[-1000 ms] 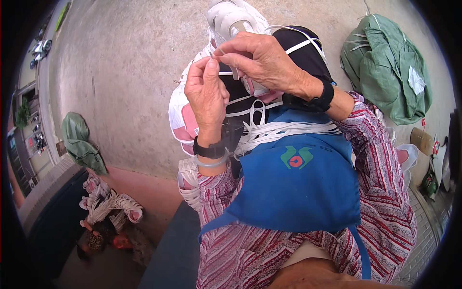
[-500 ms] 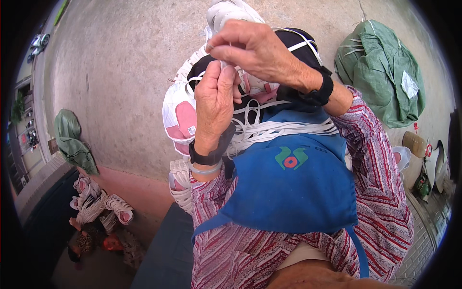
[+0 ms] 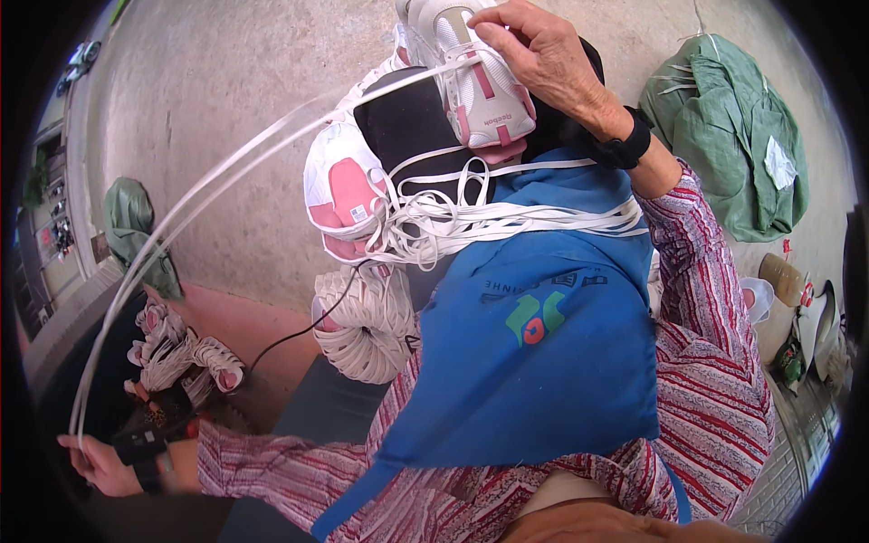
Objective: The person is lacing several pairs of shoes, pulling the laces through the eyelets and tying them.
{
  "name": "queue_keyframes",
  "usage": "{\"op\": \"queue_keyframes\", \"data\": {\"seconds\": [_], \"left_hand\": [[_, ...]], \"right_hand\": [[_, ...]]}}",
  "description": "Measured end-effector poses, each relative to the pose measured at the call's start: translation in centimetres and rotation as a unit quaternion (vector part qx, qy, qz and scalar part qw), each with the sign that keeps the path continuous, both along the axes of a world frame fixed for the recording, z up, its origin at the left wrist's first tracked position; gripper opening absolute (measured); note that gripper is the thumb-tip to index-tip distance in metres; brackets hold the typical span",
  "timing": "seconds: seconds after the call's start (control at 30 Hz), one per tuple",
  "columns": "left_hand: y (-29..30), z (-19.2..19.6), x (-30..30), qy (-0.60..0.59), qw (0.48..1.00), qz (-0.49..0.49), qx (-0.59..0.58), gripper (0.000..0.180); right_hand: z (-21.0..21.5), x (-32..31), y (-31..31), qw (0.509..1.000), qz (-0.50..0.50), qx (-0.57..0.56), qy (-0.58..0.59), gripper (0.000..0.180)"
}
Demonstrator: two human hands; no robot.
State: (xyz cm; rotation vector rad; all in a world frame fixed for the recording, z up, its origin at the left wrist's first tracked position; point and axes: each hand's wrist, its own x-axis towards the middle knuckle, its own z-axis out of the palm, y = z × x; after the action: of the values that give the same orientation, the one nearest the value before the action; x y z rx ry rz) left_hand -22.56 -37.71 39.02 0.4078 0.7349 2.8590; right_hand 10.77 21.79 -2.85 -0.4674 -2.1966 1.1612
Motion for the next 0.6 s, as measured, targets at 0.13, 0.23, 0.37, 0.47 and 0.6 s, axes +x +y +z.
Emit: {"op": "queue_keyframes", "data": {"seconds": [0.13,0.23,0.37,0.47,0.6], "left_hand": [[-10.5,1.4,-0.5,-0.099,0.995,0.020,-0.014,0.023],[-13.5,-0.8,-0.7,-0.011,0.991,0.127,-0.028,0.024],[-12.2,-1.6,1.1,0.015,0.995,0.097,0.013,0.022],[-8.5,-1.9,3.3,0.088,0.985,0.148,-0.005,0.022],[-2.0,-6.3,5.6,0.196,0.894,0.302,-0.268,0.021]], "right_hand": [[-0.6,-0.6,-0.4,0.982,0.083,0.148,0.081,0.016],[-0.6,-0.8,-1.4,0.983,0.092,0.157,-0.010,0.015],[-1.5,-1.4,-2.6,0.940,0.105,0.323,-0.028,0.022],[-2.1,-2.3,-2.2,0.911,0.122,0.386,-0.077,0.021],[0.0,-2.3,-1.7,0.966,0.145,0.208,0.057,0.017]]}}
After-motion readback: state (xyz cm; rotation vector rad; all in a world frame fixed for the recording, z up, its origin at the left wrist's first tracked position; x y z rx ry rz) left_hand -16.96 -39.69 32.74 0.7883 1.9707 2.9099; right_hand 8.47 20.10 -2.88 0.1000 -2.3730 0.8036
